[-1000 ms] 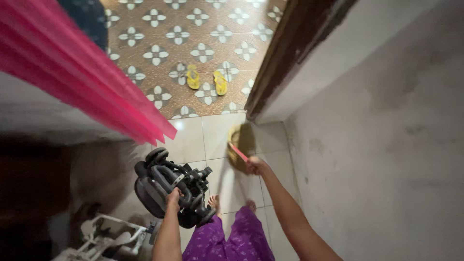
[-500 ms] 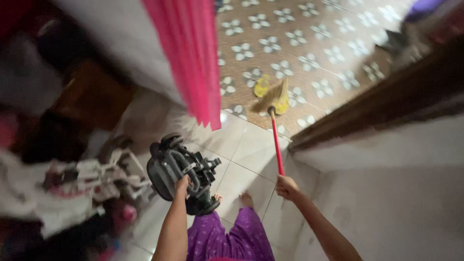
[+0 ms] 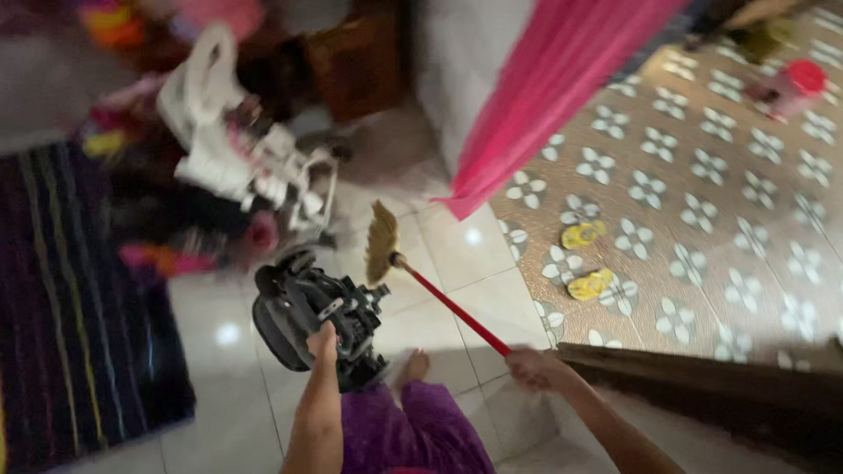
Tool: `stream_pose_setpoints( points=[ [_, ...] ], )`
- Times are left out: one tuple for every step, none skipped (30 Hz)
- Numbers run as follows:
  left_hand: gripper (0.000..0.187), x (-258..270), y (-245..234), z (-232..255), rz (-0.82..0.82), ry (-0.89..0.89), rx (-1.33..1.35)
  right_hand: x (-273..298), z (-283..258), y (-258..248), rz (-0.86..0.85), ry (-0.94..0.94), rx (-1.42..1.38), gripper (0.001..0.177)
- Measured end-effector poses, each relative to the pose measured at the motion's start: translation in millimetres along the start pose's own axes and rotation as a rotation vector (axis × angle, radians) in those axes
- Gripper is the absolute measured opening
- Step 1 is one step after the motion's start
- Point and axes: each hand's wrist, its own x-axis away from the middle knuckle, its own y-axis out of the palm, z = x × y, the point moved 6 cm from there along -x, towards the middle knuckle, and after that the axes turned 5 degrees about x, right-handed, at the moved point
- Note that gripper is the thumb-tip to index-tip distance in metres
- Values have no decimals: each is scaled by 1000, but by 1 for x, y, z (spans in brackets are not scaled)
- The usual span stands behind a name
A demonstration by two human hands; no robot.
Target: The person sweeps a cluttered tiled floor with a broom while moving toys and other items out of the way. They handle a plastic chair, a helmet, a stroller, and a stuffed toy, placing them aside before continuing to sweep different areas of the room.
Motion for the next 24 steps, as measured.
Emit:
stream_pose_setpoints(
  points=[
    [41,-7,-14,-26,-8,-89,39,-7,-20,0,34,-28,125,16],
    [44,-13,-30,-53,-18,-176,81,-9,-33,5,5,-25,155,15],
    [47,-21,-46,-75,-27,-253,122,-13,-48,15,-26,-29,177,15],
    [48,-29,-68,-95,21,-246,125,-15,-61,28,-58,-31,200,14],
    [50,-37,-86,-114,65,-236,135,-18,-78,39,-72,-25,271,13],
    [52,-44,-100,-131,109,-229,144,-21,-92,51,-85,-18,343,12],
    [54,-43,-117,-152,157,-217,155,-24,-94,68,-107,-2,411,11],
    [56,-38,-135,-172,205,-207,164,-30,-100,85,-140,-3,439,10],
    [58,-35,-152,-185,251,-193,172,-38,-111,104,-171,-6,465,10],
    [58,-30,-168,-205,268,-230,211,-47,-119,124,-203,-8,490,10],
    [57,-25,-184,-221,280,-256,245,-58,-126,154,-286,-45,488,16],
    [57,-18,-199,-231,291,-282,279,-73,-136,188,-370,-80,485,23],
    [55,-8,-211,-246,306,-395,391,-89,-146,225,-413,-144,421,25],
    [52,4,-224,-262,320,-506,504,-104,-151,266,-457,-206,355,28],
    [50,12,-237,-273,331,-612,617,-112,-154,319,-707,-200,228,43],
    [50,15,-252,-282,335,-607,715,-132,-151,361,-611,-87,61,31],
    [51,20,-264,-295,338,-598,813,-143,-153,413,-765,-65,8,37],
    [51,24,-275,-311,341,-586,910,-150,-155,460,-911,-88,-16,32],
    [48,21,-289,-324,358,-600,908,-170,-155,488,-728,1,-65,33],
    [46,16,-300,-338,376,-615,906,-187,-155,504,-542,86,-113,35],
    [44,15,-305,-356,388,-635,898,-192,-152,507,-578,87,-78,38],
    [43,10,-307,-368,380,-567,935,-196,-150,498,-615,88,-43,41],
    [43,3,-311,-379,371,-493,961,-201,-143,487,-654,88,-18,44],
    [43,-5,-317,-389,361,-420,986,-195,-140,463,-853,7,-133,42]
  ],
)
